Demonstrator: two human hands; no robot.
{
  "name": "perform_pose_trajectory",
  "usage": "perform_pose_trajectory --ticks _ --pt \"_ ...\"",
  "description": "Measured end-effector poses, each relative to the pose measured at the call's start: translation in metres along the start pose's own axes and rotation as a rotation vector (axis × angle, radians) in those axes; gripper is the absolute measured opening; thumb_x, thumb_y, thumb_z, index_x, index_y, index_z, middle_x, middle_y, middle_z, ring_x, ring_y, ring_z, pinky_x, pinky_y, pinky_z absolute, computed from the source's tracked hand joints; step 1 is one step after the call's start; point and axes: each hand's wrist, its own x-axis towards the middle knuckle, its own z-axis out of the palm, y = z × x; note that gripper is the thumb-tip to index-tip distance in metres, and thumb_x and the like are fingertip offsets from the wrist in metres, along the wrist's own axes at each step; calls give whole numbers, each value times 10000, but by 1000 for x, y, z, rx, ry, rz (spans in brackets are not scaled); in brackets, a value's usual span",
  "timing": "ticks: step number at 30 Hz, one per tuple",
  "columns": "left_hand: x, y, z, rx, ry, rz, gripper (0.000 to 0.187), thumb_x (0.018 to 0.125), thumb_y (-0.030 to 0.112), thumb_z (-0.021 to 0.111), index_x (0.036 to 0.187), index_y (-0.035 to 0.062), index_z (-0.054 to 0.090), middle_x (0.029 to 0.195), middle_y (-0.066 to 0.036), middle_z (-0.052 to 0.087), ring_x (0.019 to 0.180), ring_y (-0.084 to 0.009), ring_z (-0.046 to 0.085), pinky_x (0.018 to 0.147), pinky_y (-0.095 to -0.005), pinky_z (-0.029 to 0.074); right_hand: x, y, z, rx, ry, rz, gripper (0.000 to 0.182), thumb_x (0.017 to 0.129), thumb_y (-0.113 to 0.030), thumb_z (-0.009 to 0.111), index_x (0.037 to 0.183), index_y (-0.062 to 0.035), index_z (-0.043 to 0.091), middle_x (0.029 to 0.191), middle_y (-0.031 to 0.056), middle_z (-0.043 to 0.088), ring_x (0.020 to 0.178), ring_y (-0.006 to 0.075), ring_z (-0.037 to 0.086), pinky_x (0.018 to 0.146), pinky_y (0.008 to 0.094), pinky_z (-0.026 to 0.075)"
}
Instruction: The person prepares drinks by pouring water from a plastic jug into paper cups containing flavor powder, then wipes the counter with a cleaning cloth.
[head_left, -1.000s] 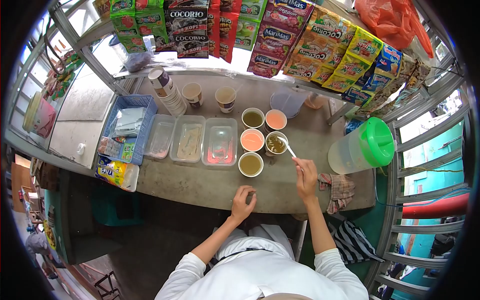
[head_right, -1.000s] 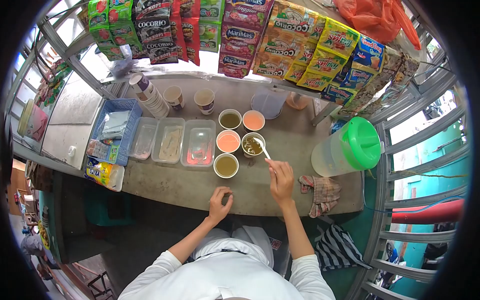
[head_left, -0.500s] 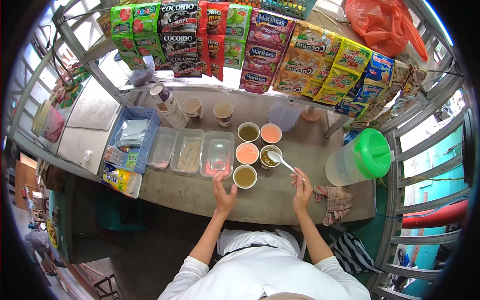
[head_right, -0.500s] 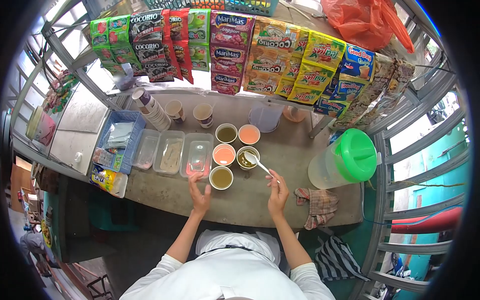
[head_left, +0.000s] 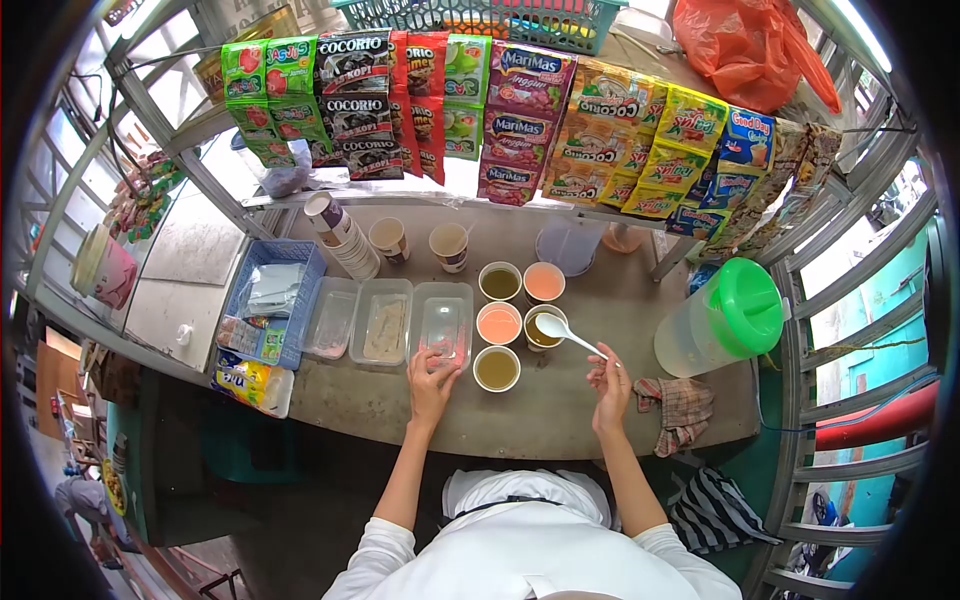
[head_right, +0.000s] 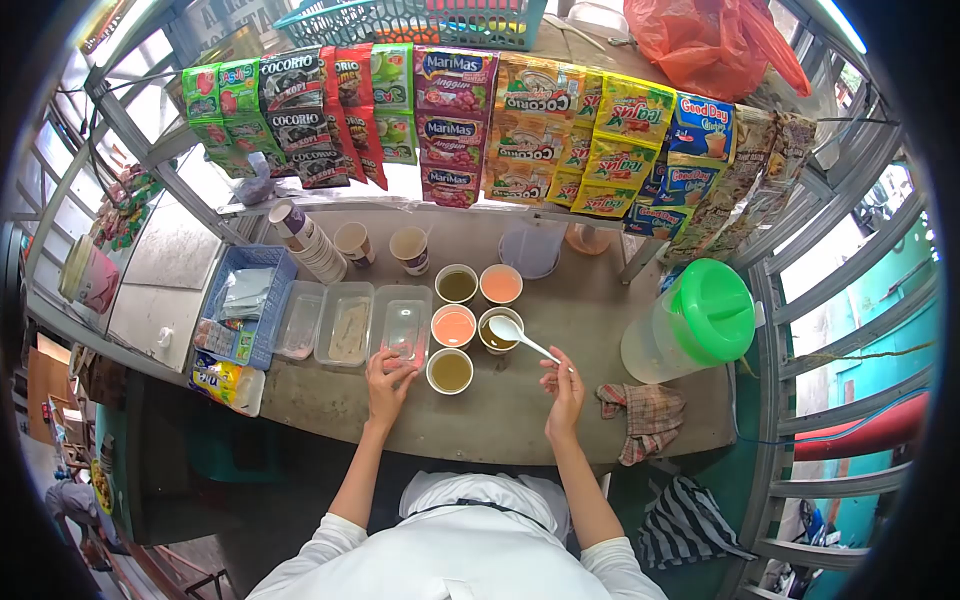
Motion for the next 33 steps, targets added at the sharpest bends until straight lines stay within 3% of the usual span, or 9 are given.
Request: perform_pose_trajectory --ticks 5,8,11,14,17,20,26,33 --pt "0 -3 -5 -3 13 31 168 679 98 756 844 111 723 1077 -99 556 1086 -291 498 931 -411 384 -3 -1 4 116 -1 86 387 986 -295 432 1253 -31 523 956 35 623 684 54 522 598 199 374" --pt "-3 4 -6 -15 4 -3 348 691 182 782 997 73 659 1089 -115 549 1089 -309 492 940 -427 383 -5 -3 8 215 9 127 380 985 -286 429 1253 -33 524 950 38 622 675 56 521 591 195 364" --pt "-12 24 -6 -231 81 49 629 663 257 824 1165 46 509 1144 -144 525 1093 -320 497 934 -435 403 -6 0 7 269 34 178 386 981 -291 434 1263 -39 512 961 34 611 674 62 515 595 202 365" --pt "-20 35 10 -249 84 148 854 636 296 850 1278 49 344 1218 -168 473 1110 -334 496 937 -433 426 -8 2 5 308 53 208 389 976 -300 441 1266 -49 509 981 28 599 683 69 505 602 212 366" --pt "-21 45 35 -497 58 85 935 636 274 855 1322 55 259 1261 -181 430 1138 -345 487 958 -430 429 -9 6 3 328 55 217 389 974 -309 443 1273 -69 507 995 12 588 697 72 499 608 220 371" --pt "-17 51 50 -504 72 58 978 628 265 861 1334 48 221 1278 -176 408 1154 -365 479 940 -442 448 -10 11 -1 326 48 223 388 971 -317 443 1283 -94 501 994 -10 579 706 71 501 609 224 378" --pt "-25 36 66 -233 48 33 978 608 270 870 1323 33 246 1352 -180 289 1167 -376 445 939 -449 414 -17 6 6 338 102 213 386 980 -319 437 1258 -64 519 981 18 595 689 62 488 605 212 357" --pt "-25 31 61 -394 -33 -28 980 606 249 871 1328 21 250 1347 -170 294 1175 -364 438 940 -444 411 -20 0 10 259 106 168 365 993 -294 412 1239 -52 533 974 22 611 672 46 497 591 195 357"
